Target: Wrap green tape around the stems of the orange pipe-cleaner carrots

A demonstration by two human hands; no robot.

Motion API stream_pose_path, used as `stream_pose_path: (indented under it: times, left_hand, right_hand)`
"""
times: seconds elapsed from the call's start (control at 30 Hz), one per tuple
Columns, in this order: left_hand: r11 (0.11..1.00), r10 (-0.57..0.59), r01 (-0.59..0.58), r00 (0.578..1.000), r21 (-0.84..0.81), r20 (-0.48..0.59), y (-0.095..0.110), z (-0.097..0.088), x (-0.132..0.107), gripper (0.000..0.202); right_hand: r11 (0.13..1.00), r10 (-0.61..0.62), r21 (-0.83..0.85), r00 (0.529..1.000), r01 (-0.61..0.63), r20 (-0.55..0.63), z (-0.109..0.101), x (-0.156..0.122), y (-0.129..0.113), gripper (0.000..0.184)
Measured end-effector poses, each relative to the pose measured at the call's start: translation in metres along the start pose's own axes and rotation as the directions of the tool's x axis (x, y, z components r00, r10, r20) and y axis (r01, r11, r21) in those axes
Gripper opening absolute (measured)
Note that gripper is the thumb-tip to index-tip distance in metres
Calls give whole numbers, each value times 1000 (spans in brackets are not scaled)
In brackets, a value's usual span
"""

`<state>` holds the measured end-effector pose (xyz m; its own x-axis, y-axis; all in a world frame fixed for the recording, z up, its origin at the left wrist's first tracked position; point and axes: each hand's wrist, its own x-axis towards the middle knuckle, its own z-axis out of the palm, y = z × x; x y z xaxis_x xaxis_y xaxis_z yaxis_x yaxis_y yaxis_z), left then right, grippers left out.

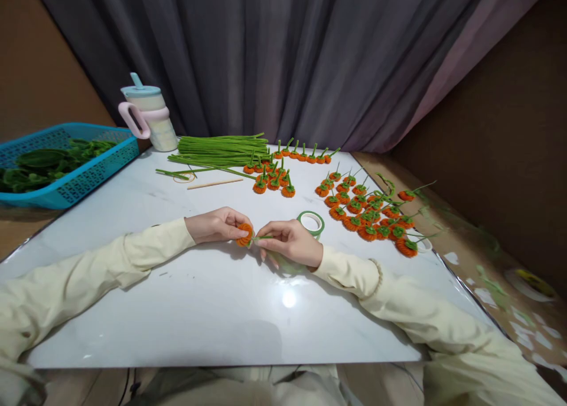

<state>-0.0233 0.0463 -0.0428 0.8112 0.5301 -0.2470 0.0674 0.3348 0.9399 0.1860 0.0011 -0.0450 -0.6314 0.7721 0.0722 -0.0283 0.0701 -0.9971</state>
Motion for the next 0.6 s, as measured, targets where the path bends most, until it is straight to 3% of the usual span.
stream_pose_path:
  times: [0.07,0.17,0.3,0.6]
  left_hand:
    - [1000,6,-5,1000,-11,9,-2,0,0,24]
    - [1000,15,-14,1000,-10,21,-2,1,1,21]
    - [1000,20,-20,1000,19,19,-1,2,1,21]
    - [989,18,-16,1000,148,-9,2,6,0,22]
  right_hand:
    - [979,97,173,992,-110,82,-3,2,0,23]
    - [928,187,292,967,-232,175,-8,4,-2,23]
    - [877,265,341,934,-337,241,-14,8,-6,21]
    - [827,352,351,891,-439,286,-17,11,-7,19]
